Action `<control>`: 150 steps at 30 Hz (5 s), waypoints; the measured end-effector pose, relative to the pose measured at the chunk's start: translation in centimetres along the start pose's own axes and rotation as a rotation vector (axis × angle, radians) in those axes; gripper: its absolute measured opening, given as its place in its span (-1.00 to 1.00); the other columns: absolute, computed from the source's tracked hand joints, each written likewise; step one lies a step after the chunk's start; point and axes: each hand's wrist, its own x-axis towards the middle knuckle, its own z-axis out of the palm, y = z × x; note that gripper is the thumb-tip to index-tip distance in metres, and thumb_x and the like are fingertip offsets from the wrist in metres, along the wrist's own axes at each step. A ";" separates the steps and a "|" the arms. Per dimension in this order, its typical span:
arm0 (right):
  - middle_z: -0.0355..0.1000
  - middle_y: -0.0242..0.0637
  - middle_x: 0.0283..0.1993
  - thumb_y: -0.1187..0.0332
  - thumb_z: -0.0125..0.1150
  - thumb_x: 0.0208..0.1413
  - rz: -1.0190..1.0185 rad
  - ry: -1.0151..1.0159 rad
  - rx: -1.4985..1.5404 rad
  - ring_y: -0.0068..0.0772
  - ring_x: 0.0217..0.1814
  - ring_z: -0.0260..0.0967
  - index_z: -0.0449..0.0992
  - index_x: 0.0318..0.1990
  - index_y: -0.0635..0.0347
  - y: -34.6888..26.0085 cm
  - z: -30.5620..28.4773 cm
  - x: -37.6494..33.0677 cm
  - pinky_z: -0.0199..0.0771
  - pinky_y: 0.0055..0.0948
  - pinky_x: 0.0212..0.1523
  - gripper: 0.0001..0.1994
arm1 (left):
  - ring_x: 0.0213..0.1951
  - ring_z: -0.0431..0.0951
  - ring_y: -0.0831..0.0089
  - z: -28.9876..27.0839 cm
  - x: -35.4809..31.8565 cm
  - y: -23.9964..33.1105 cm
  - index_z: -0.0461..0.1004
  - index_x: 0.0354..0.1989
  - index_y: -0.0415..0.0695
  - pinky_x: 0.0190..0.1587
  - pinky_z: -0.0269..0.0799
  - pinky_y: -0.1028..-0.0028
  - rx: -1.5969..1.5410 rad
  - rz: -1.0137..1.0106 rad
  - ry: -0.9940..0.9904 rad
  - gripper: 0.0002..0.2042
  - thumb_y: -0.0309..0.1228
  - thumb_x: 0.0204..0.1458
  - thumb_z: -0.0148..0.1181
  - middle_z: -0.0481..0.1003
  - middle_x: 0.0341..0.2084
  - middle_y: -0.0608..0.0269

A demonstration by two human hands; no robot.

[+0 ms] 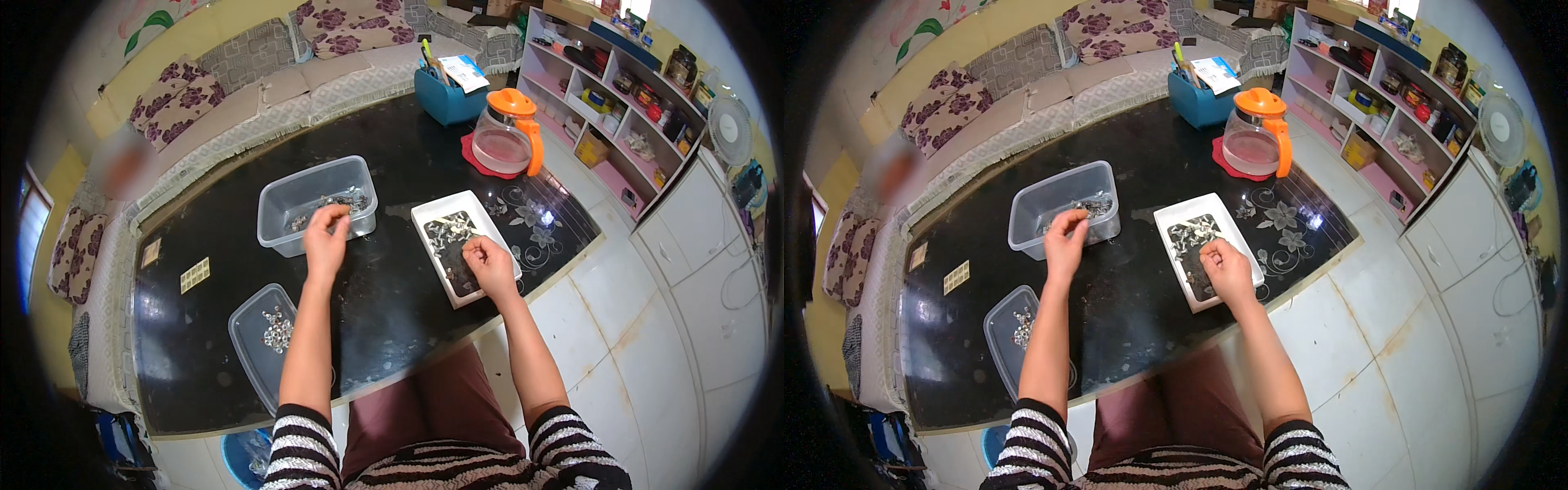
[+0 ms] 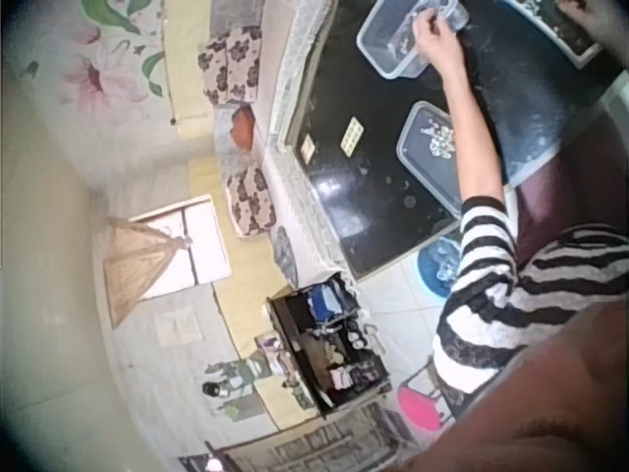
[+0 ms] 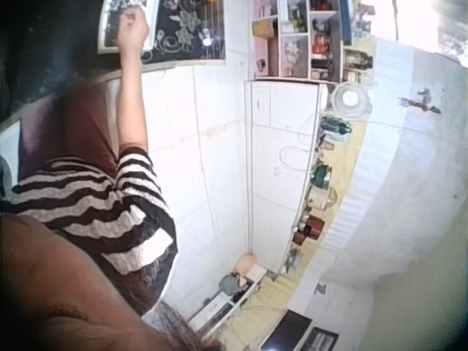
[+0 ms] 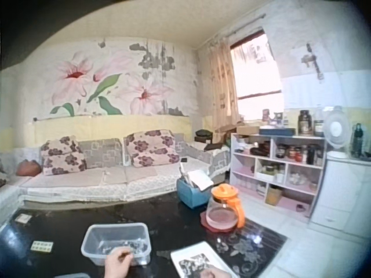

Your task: The person assembles small white and black components by hand, picking them from separate containers on a table and joining them together.

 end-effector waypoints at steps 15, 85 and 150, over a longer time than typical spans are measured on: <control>0.34 -0.05 -0.39 0.53 0.00 -0.31 -0.300 -0.317 -0.473 -0.07 -0.29 0.29 0.40 -0.48 0.23 1.6 3.4 4.6 0.27 -0.26 -0.23 -0.86 | -0.50 0.38 0.68 1.8 -10.6 1.2 0.45 -0.40 -0.23 -0.42 0.27 0.73 -0.233 -0.370 -0.309 -0.87 -0.59 -0.19 0.08 0.39 -0.50 0.31; 0.36 -0.36 -0.48 0.51 0.05 -0.07 0.189 -0.312 0.786 -0.64 -0.45 0.30 0.39 -0.36 0.31 -1.1 10.7 -4.2 0.34 -0.68 -0.40 -0.90 | -0.41 0.43 0.60 0.9 -12.1 1.7 0.40 -0.31 -0.29 -0.31 0.35 0.65 -0.768 -0.607 -0.124 -0.82 -0.58 -0.14 0.09 0.44 -0.44 0.25; 0.29 -0.37 -0.70 0.24 -0.05 0.02 0.202 -0.393 0.540 -0.68 -0.71 0.17 0.33 -0.53 0.24 -1.4 10.9 -4.4 0.13 -0.71 -0.73 -0.75 | -0.51 0.31 0.70 0.9 -12.1 1.5 0.38 -0.33 -0.26 -0.42 0.23 0.71 -0.797 -0.524 -0.151 -0.87 -0.58 -0.09 0.03 0.40 -0.55 0.37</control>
